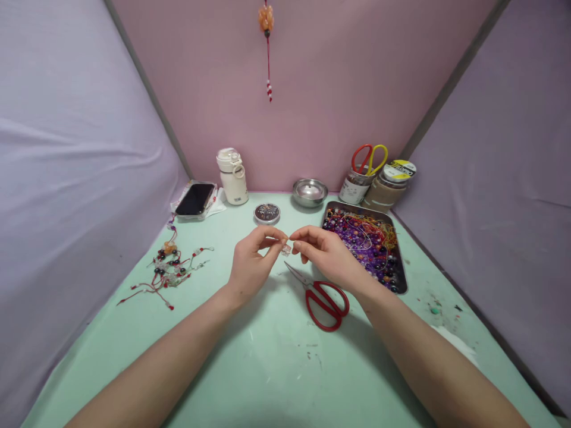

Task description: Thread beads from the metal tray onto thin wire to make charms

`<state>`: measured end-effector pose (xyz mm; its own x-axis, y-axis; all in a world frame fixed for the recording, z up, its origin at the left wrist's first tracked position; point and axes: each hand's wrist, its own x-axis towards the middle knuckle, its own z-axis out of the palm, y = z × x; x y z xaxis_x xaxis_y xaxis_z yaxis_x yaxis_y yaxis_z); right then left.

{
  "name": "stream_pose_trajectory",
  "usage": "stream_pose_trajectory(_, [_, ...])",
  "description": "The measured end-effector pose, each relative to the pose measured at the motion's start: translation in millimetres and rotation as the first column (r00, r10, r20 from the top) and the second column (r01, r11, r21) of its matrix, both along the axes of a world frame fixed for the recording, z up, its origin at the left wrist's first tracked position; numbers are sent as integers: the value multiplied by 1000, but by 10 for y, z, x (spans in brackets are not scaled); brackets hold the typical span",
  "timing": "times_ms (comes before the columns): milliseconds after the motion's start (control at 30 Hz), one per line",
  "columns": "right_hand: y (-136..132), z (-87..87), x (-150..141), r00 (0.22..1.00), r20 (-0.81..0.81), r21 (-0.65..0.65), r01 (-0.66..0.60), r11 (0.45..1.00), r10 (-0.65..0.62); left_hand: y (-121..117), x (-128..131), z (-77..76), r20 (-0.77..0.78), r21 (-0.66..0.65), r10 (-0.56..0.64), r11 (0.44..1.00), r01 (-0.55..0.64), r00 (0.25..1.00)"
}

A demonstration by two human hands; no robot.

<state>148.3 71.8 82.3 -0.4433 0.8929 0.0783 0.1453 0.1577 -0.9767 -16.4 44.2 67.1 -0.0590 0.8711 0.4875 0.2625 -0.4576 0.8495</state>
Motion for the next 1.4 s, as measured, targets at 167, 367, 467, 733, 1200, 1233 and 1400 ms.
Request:
stream_pose_trajectory(167, [-21,21,-13,1000,-3,-15,-1,1000,0,-12,18,-10,24,30,-30,999,30,999])
stream_pose_trajectory(367, [19,-59,-21,995,-88,-180,-57,982,42,-23,30,-22,11,28,-39,999,38,999])
stream_pose_trajectory(467, [41,-90,-12,990,-131,-222,-85,971,57,-21,24,-27,-8,36,-46,998,46,999])
stream_pose_trajectory(733, [38,-76,-9,994,-101,-236,-66,970,43,-10,19,-53,-64,56,-54,997,58,996])
stream_pose_trajectory(1200, [8,-46,-9,1000,18,-127,12,992,-10,-21,28,-41,-170,28,29,999,-25,985])
stream_pose_trajectory(1233, [10,-47,-9,1000,15,-139,8,990,-6,-22,27,-39,-171,23,32,999,-29,985])
stream_pose_trajectory(1400, [14,-44,-15,1000,-13,-188,4,982,-7,-20,26,-33,-110,-35,14,999,-18,994])
